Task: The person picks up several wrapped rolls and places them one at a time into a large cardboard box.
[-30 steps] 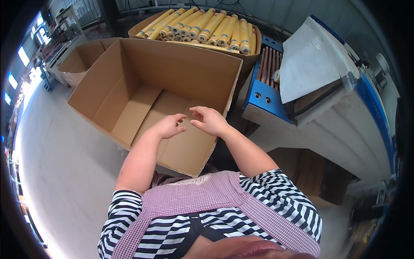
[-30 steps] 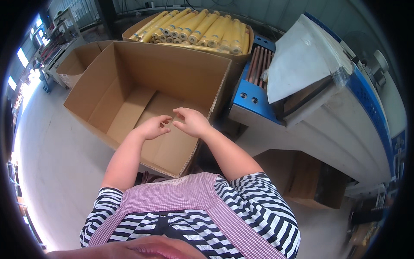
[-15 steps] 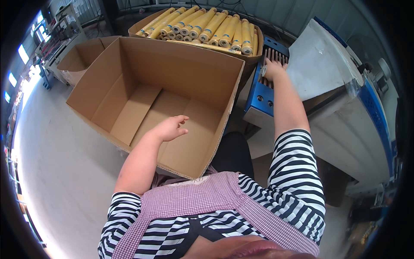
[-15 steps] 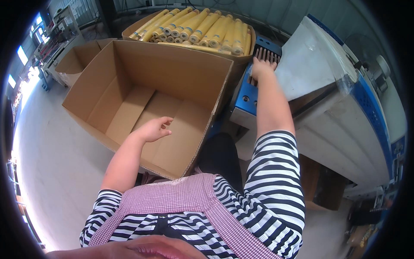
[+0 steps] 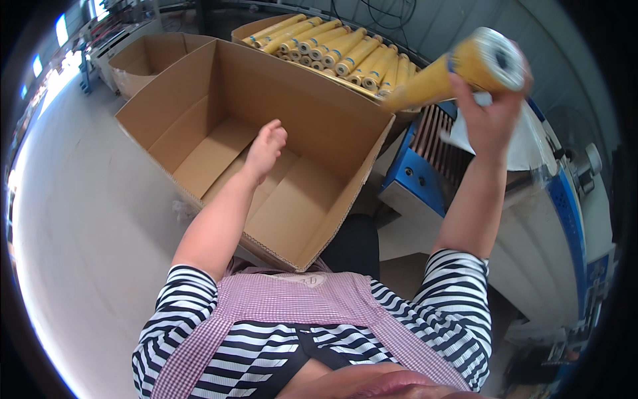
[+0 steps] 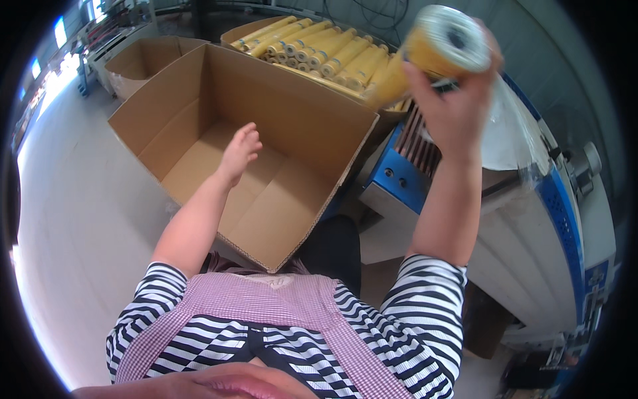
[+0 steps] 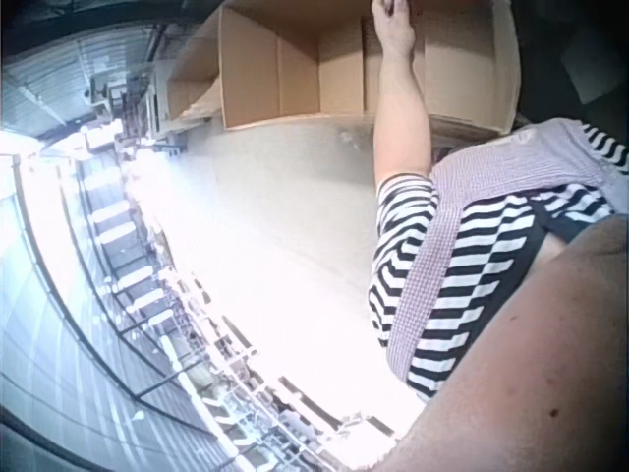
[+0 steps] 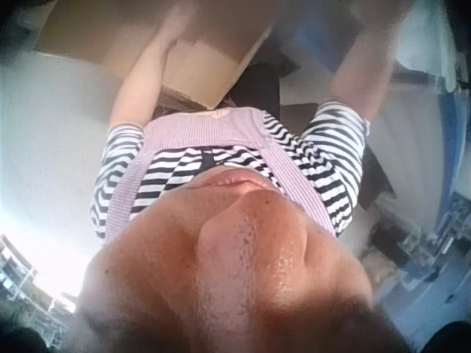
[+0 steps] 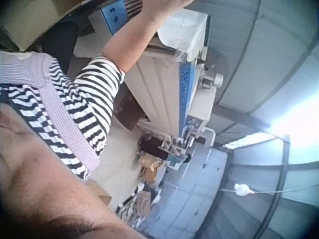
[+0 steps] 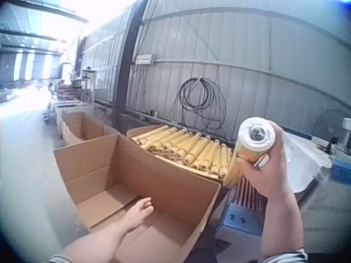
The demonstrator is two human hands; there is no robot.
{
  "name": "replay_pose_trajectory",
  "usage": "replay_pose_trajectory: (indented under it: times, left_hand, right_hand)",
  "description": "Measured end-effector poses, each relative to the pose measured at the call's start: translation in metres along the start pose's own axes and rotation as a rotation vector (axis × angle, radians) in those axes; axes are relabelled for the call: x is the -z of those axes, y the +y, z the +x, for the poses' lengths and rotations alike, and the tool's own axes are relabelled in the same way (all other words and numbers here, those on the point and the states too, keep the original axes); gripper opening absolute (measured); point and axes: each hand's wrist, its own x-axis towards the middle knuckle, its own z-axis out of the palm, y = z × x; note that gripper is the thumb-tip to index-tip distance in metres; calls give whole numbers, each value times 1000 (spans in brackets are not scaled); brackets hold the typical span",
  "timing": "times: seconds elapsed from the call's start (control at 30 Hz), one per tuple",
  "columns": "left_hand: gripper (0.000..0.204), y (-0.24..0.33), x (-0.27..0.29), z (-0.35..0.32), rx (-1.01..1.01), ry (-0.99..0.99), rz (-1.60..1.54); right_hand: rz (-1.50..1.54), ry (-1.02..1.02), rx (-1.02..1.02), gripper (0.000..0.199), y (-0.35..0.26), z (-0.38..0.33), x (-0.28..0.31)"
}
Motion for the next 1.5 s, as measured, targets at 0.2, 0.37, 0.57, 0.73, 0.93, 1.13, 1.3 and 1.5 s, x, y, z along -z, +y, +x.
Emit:
replay_pose_trajectory:
  times: [0.2, 0.37, 0.57, 0.73, 0.93, 1.13, 1.3, 1.5]
  left_hand:
    - [79, 57, 49, -7, -223, 145, -744]
    - [52, 73, 107, -37, -490, 573, -799]
    - [50, 85, 131, -63, -493, 718, -689]
    - [40, 99, 139, -56, -623, 757, -538]
    - [54, 123, 168, -23, -671, 569, -734]
    - [61, 141, 43, -17, -678, 244, -605]
    - [107, 95, -66, -35, -683, -50, -233]
    - [115, 70, -88, -44, -499, -157, 116]
  right_hand:
    - [676, 534, -273, 95, -25, -45, -38]
    - [874, 615, -427, 58, -26, -103, -98]
    - [610, 531, -559, 46, -24, -137, -119]
    - [597, 347, -874, 57, -36, -162, -107]
    - [1017, -306, -1211, 73, -73, -206, -82]
    - [1294, 183, -1770, 53, -101, -234, -121]
    - [1700, 291, -2027, 56, -106, -263, -148]
    - [1891, -28, -1573, 54, -124, -237, -140]
